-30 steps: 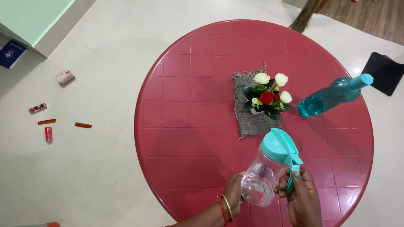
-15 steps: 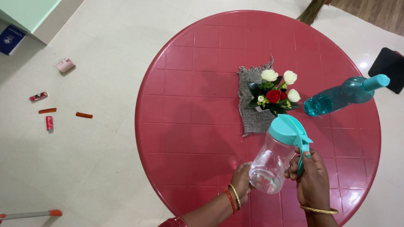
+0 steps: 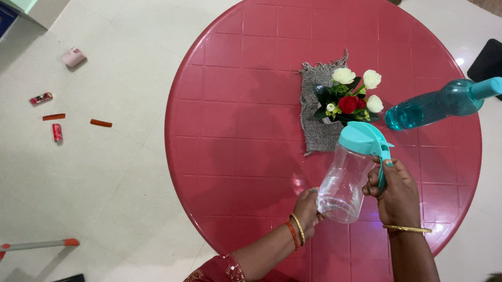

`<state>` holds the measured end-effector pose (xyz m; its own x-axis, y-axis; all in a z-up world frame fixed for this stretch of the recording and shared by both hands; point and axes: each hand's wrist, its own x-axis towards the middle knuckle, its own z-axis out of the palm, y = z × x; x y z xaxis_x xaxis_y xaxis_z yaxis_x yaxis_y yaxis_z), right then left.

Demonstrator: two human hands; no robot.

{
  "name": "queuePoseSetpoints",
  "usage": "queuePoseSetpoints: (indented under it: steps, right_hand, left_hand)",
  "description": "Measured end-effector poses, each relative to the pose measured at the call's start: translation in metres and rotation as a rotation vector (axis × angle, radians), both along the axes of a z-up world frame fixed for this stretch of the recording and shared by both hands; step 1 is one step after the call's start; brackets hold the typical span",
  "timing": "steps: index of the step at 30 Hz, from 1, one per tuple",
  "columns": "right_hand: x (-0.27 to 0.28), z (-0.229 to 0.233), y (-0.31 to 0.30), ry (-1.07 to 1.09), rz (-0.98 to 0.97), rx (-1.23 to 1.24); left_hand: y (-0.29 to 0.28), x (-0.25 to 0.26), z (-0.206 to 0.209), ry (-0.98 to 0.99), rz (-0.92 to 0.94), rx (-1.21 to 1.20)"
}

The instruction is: The person fills a clear pitcher from a blue water bottle and then carries the pitcher through a house to a room with a tiled table, where they pour water into a glass.

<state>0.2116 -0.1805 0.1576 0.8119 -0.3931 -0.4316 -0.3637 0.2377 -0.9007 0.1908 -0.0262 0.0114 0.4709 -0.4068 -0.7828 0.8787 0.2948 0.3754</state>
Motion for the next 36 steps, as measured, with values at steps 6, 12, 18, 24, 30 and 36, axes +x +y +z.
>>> queuePoseSetpoints:
  steps: [6,12,18,24,30,36]
  right_hand:
    - [0.017,-0.001,-0.015,0.013,0.047,-0.026]
    - [0.035,-0.004,-0.026,0.082,0.064,-0.06]
    - [0.045,-0.014,-0.033,0.078,0.083,-0.051]
    - [0.053,-0.014,-0.033,0.086,0.093,-0.065]
    - [0.057,-0.015,-0.031,0.084,0.111,-0.073]
    - [0.063,-0.017,-0.033,0.114,0.122,-0.082]
  left_hand:
    - [-0.018,0.0,-0.022,0.011,0.009,-0.057]
    - [-0.021,0.003,-0.027,0.022,0.008,-0.134]
    - [-0.024,0.002,-0.047,-0.002,0.013,-0.153]
    - [-0.027,0.003,-0.049,0.032,0.052,-0.154]
    - [-0.03,0.004,-0.055,0.043,0.091,-0.19]
    - [-0.029,0.001,-0.055,0.033,0.083,-0.201]
